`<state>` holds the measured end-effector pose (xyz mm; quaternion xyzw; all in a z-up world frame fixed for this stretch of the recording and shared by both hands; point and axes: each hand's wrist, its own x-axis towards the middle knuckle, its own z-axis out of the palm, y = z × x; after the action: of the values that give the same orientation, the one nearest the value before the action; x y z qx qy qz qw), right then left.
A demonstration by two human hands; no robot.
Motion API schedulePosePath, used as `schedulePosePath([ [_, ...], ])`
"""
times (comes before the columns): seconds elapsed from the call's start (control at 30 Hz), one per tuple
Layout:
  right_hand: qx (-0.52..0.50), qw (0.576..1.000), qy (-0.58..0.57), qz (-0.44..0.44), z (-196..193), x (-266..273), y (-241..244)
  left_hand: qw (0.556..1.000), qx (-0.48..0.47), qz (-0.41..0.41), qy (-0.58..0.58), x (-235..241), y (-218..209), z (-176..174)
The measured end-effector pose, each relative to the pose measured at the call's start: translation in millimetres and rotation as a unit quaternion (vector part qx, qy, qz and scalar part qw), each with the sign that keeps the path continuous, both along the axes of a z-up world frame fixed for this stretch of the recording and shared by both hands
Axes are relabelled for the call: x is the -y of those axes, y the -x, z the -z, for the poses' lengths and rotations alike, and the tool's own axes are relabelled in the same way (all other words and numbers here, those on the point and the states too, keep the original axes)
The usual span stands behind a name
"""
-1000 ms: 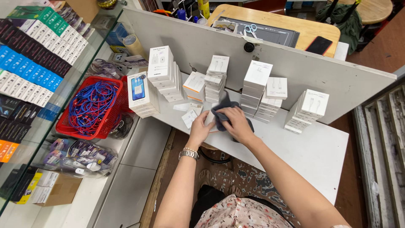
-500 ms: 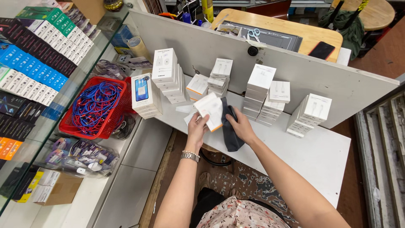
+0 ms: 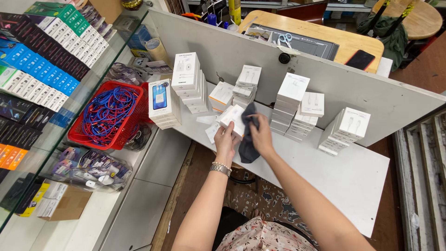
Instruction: The person wipes small white boxes with a dark cloth and places them on a glass shelf. The person handles the boxes one at a time, wiping each surface before stacking them on the shelf.
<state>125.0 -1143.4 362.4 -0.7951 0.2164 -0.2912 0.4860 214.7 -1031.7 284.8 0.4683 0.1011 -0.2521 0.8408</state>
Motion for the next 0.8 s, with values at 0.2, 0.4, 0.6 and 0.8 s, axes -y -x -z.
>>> schedulePosePath([
  [0.2, -0.099, 0.99, 0.023, -0.102, -15, -10, 1, 0.987, 0.084, 0.067, -0.123, -22, 16, -47],
  [0.4, -0.109, 0.967, 0.167, -0.158, 12, -1, 4, 0.993, 0.066, 0.044, -0.089, -27, 15, -41],
  [0.6, -0.205, 0.955, 0.202, -0.064, 40, 39, 23, 0.985, 0.067, 0.071, -0.141, -40, 0, -34],
  [0.8, -0.245, 0.93, -0.233, -0.143, 51, 39, 4, 0.957, 0.097, 0.165, -0.216, -32, -14, -1],
])
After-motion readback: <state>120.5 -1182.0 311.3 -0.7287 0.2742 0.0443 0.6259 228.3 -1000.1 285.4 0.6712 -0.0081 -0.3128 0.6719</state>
